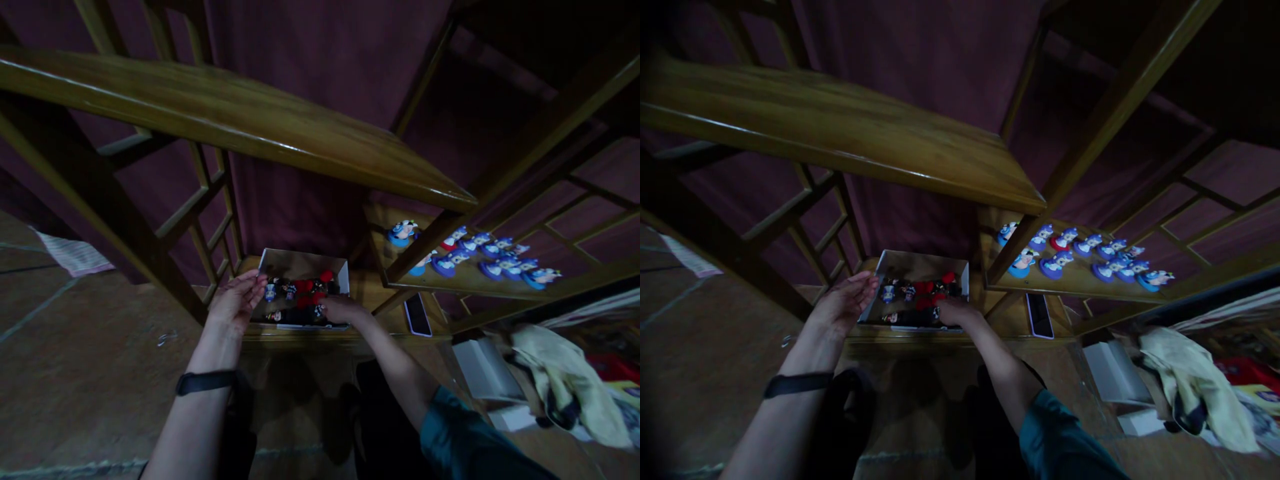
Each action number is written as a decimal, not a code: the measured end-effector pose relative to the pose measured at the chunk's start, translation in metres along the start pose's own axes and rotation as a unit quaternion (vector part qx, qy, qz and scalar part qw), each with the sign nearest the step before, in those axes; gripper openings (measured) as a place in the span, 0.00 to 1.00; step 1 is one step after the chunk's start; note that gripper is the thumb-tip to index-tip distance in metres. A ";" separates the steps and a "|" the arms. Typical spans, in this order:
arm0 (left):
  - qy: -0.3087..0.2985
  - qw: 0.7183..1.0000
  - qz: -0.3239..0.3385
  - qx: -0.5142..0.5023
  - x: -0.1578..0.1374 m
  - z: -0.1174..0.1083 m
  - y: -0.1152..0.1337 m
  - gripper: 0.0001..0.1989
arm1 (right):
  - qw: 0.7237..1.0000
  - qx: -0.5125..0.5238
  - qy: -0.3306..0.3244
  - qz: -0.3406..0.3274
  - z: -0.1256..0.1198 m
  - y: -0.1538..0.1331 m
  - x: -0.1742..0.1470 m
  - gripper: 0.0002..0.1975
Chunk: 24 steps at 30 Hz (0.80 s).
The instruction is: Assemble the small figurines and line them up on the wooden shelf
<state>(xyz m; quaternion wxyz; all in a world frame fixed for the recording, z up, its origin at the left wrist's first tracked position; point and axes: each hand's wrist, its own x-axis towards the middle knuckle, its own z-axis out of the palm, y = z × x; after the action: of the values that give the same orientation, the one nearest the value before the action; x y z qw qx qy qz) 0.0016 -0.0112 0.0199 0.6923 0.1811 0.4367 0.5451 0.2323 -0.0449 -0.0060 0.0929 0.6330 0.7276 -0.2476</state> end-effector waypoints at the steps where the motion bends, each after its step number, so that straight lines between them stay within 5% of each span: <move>1: 0.001 1.000 -0.001 0.001 0.000 0.000 0.001 0.07 | 0.999 0.039 0.014 -0.021 -0.001 0.002 0.004 0.16; 6: 0.005 1.000 -0.001 0.003 0.000 -0.002 0.002 0.08 | 0.963 0.236 0.125 -0.026 -0.013 0.017 0.024 0.21; 8: 0.003 1.000 -0.002 0.001 -0.001 -0.002 0.003 0.08 | 0.973 0.177 0.145 0.009 -0.016 0.022 0.025 0.19; 13: -0.003 1.000 -0.005 -0.004 -0.001 -0.003 0.004 0.08 | 0.995 -0.052 0.062 0.050 -0.002 0.020 0.011 0.11; 24: -0.006 1.000 -0.010 -0.013 -0.002 -0.001 0.003 0.08 | 0.984 -0.161 0.049 0.053 0.035 0.005 0.006 0.17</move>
<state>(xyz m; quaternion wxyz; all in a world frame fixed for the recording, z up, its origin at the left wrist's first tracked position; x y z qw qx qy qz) -0.0012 -0.0126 0.0228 0.7023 0.1712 0.4275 0.5429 0.2294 -0.0558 -0.0400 0.1712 0.6588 0.7270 -0.0906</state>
